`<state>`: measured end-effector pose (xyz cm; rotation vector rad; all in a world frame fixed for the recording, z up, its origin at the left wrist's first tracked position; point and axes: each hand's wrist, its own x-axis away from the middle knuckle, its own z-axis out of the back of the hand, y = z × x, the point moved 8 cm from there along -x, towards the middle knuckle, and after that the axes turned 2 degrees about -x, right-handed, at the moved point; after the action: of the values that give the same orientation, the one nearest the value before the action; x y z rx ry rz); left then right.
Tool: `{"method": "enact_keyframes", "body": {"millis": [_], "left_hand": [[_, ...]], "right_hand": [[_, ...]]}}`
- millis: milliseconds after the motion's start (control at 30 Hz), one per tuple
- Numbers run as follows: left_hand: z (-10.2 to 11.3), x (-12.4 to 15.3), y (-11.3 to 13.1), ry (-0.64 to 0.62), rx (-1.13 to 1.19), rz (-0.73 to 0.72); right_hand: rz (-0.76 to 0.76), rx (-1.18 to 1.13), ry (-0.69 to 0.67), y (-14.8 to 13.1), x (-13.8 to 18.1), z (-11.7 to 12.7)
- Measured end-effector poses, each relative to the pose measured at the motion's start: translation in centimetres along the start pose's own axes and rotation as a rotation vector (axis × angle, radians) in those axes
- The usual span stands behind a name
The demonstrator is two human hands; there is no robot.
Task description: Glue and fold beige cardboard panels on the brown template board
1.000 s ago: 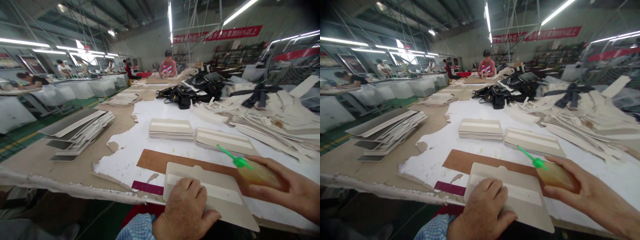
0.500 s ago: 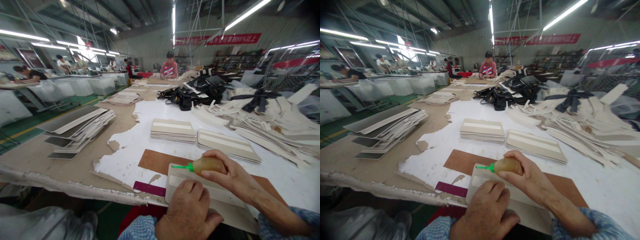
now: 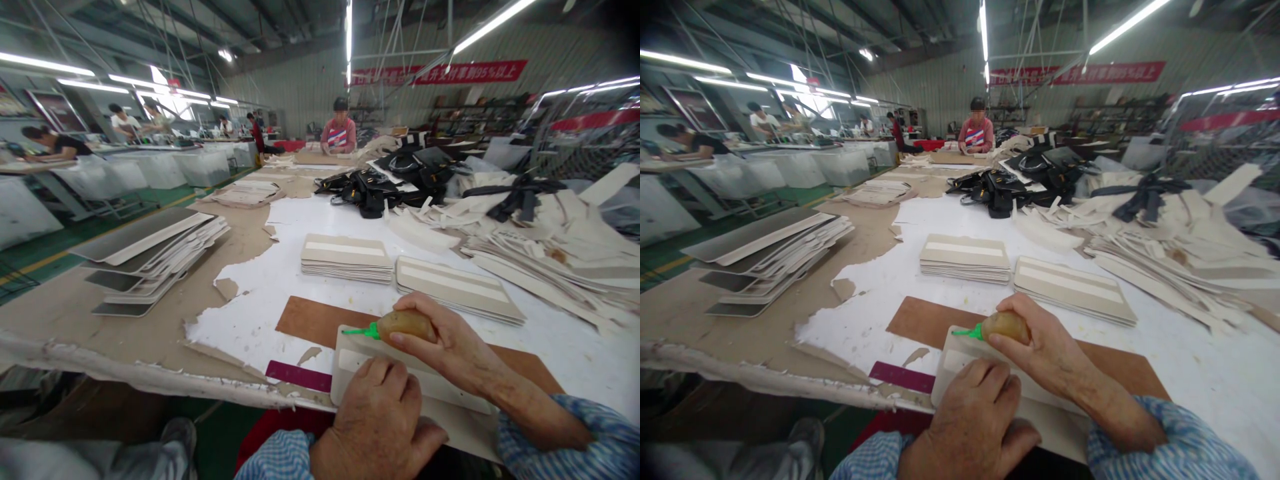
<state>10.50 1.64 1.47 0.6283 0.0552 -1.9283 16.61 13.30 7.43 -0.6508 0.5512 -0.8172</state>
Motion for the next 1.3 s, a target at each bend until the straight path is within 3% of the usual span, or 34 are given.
{"method": "enact_keyframes", "body": {"millis": [467, 900, 1300], "left_hand": [[-0.5, 0.0, -0.2, -0.029, 0.012, 0.013], [-0.5, 0.0, -0.1, -0.058, 0.033, 0.009], [-0.3, -0.1, -0.4, -0.056, 0.03, 0.029]], "right_hand": [[0.019, 0.073, -0.041, -1.3, -1.4, -0.1], [-0.013, 0.228, -0.161, -3.5, -2.8, 0.3], [-0.075, 0.258, -0.163, -2.6, -2.3, 1.5]]}}
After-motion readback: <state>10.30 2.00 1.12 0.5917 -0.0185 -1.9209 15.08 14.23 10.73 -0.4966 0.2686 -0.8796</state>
